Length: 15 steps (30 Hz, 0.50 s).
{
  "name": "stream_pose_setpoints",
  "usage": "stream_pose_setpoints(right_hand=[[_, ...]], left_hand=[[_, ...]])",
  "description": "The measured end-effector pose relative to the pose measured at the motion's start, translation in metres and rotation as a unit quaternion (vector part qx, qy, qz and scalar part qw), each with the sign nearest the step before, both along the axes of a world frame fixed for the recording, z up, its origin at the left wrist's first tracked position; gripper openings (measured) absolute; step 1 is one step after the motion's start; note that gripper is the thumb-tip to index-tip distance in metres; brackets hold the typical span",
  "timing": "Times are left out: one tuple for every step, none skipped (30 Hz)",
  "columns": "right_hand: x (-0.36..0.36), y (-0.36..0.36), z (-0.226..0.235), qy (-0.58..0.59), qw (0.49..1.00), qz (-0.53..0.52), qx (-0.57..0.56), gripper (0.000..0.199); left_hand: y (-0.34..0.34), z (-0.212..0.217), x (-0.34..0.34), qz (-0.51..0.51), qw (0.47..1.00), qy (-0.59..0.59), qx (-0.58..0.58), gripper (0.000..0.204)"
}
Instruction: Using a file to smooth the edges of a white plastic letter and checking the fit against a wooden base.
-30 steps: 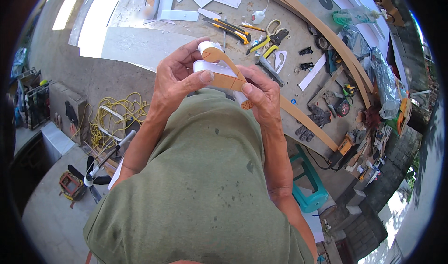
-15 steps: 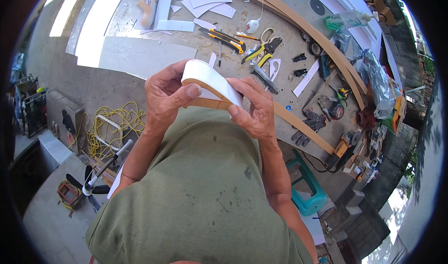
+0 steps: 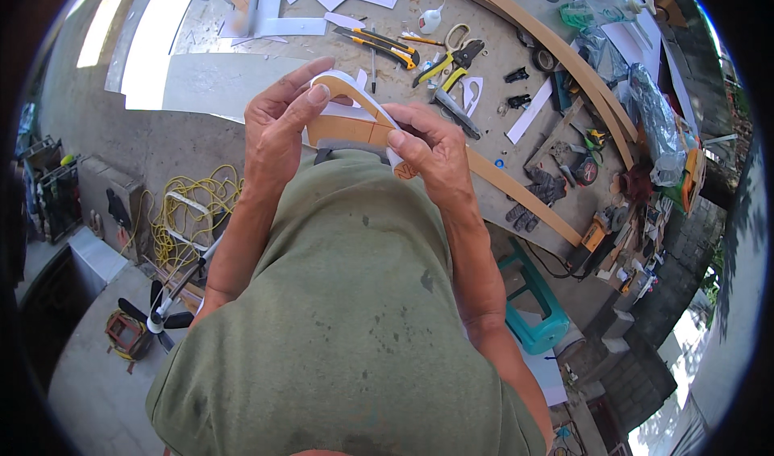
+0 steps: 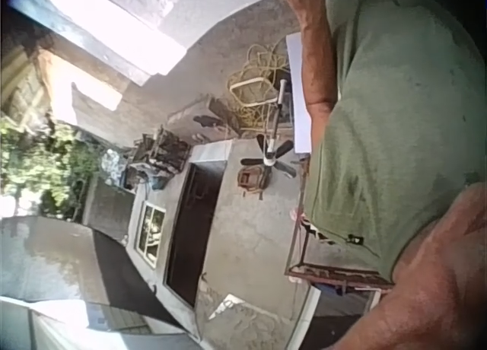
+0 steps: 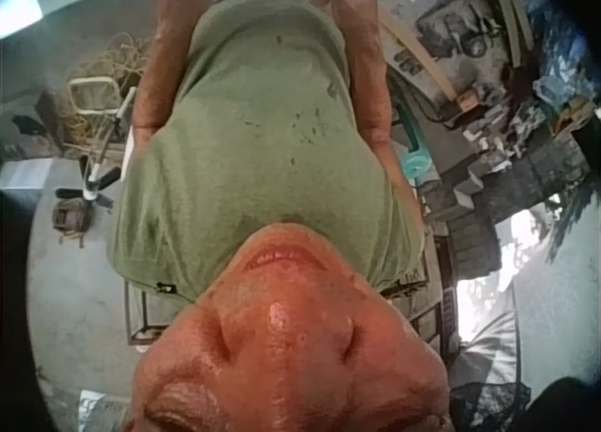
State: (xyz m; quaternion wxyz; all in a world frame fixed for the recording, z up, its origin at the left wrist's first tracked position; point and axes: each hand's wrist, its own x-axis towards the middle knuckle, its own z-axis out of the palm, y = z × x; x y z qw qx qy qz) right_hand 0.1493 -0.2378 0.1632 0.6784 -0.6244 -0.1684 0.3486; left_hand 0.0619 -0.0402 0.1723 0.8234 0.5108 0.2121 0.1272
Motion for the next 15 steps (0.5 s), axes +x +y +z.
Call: stream_pose_setpoints(right_hand=[[-0.0001,-0.0010,-0.0025,0.019,1.000,0.000,0.004,0.044],[-0.0008,0.0015,0.0014,0.050,0.999,-0.012,0.007,0.044],[-0.0023,0.0015,0.0009,0.053,0.998,-0.013,0.006,0.044],[-0.0035,0.0012,0.0003,0.055,0.998,-0.014,-0.001,0.044],[-0.0034,0.0010,-0.0002,0.056,0.998,-0.014,-0.007,0.044],[-0.0035,0.0002,-0.0008,0.056,0.998,-0.015,-0.008,0.044],[-0.0035,-0.0007,-0.0016,0.053,0.998,-0.015,-0.011,0.043],[-0.0041,-0.0015,-0.0021,0.051,0.999,-0.014,-0.015,0.043],[-0.0044,-0.0019,-0.0022,0.051,0.998,-0.015,-0.015,0.043],[-0.0046,-0.0020,-0.0020,0.052,0.998,-0.014,-0.016,0.043],[-0.0044,-0.0020,-0.0019,0.053,0.998,-0.012,-0.017,0.043],[-0.0045,-0.0023,-0.0016,0.053,0.998,-0.013,-0.016,0.043],[-0.0048,-0.0026,-0.0012,0.052,0.998,-0.012,-0.023,0.042],[-0.0058,-0.0034,-0.0010,0.051,0.998,-0.013,-0.030,0.042],[-0.0057,-0.0041,-0.0016,0.052,0.998,-0.014,-0.030,0.042]], left_hand=[[0.0005,-0.0014,0.0014,0.001,1.000,0.003,-0.002,0.045],[0.0015,-0.0008,0.0039,0.000,1.000,0.012,0.003,0.044],[0.0015,-0.0004,0.0046,-0.001,1.000,0.020,0.007,0.043],[0.0006,-0.0014,0.0033,-0.002,1.000,0.023,0.007,0.043],[-0.0002,-0.0032,0.0028,0.002,1.000,0.024,0.003,0.043],[-0.0009,-0.0044,0.0026,0.006,1.000,0.025,0.000,0.043],[-0.0008,-0.0047,0.0026,0.005,1.000,0.025,0.000,0.043],[-0.0005,-0.0049,0.0016,0.001,1.000,0.026,0.002,0.042],[-0.0002,-0.0050,0.0009,-0.004,1.000,0.026,0.004,0.041],[0.0000,-0.0054,0.0007,-0.005,1.000,0.026,0.004,0.041],[0.0003,-0.0061,0.0010,-0.006,1.000,0.024,0.000,0.040],[0.0006,-0.0068,0.0014,-0.007,1.000,0.021,-0.004,0.040],[0.0009,-0.0077,0.0016,-0.008,1.000,0.021,-0.003,0.040],[0.0008,-0.0087,0.0011,-0.011,1.000,0.021,-0.006,0.040],[0.0010,-0.0093,0.0009,-0.015,1.000,0.022,-0.009,0.040]])
